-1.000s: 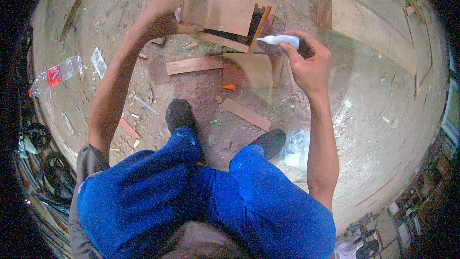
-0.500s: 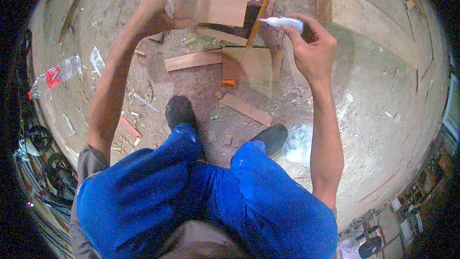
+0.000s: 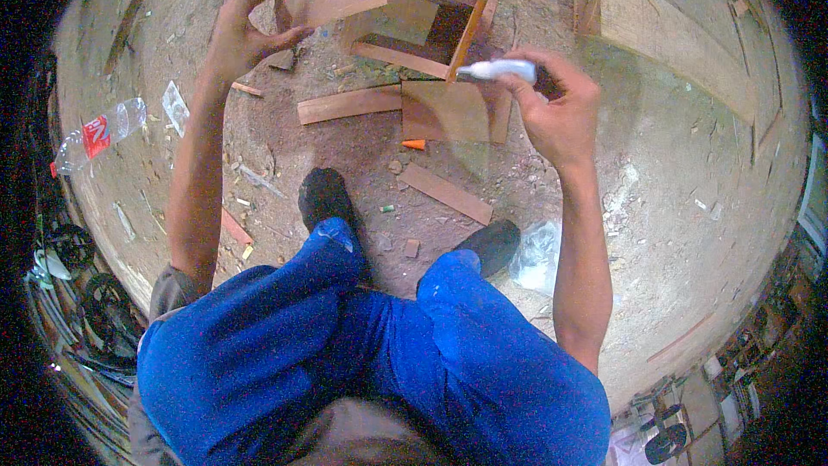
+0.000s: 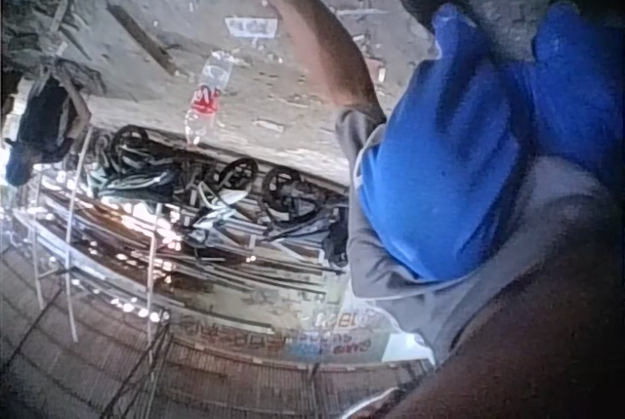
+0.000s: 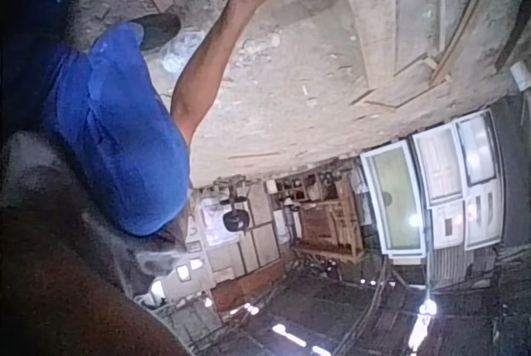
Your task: The person assembles a small wooden box by hand. They apply glue to the edges of wooden slats and press them together to form the sides of a box.
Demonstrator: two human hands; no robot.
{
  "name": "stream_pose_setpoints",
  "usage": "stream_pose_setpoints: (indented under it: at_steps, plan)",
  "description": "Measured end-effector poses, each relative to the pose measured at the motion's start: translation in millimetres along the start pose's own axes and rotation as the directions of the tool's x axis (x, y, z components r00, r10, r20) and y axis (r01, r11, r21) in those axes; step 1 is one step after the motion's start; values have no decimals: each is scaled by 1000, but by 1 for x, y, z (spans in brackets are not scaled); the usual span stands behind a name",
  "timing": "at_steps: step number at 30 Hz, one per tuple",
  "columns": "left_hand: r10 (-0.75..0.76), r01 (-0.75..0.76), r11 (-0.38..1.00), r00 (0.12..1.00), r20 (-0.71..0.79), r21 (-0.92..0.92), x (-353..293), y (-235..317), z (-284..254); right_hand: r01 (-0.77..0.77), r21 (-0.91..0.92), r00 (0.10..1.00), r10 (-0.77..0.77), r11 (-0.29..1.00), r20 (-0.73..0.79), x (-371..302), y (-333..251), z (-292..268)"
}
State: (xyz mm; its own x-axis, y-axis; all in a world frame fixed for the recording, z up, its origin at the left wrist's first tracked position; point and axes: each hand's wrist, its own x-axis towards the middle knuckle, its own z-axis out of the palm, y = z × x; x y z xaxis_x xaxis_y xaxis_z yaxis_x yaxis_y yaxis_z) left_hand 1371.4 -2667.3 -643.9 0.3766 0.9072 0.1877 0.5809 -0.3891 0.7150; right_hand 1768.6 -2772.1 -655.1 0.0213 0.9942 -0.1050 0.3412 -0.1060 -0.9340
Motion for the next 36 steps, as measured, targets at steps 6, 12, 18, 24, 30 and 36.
stream_pose_setpoints:
  at_steps: [6,12,18,24,30,36]
  plan:
    - [-1,1,1000,1000,5,18,-12,-31,6,14,14,1000,-14,1000,26,3,-2,3]
    - [-24,24,1000,1000,0,2,-23,-35,5,100,-56,979,-109,993,-175,30,7,4]
    - [-105,100,994,988,-116,-49,-38,-43,-4,145,-73,941,-161,987,-297,44,19,5]
    - [-144,139,990,966,-215,-35,-62,-49,-23,53,191,986,-21,980,-164,36,-15,51]
    - [-187,172,982,956,-225,-84,-81,-50,-30,173,101,985,-170,980,-41,54,-35,99]
    - [-220,213,975,953,-207,-55,-102,-52,-35,219,-132,975,-221,967,-5,67,-49,108]
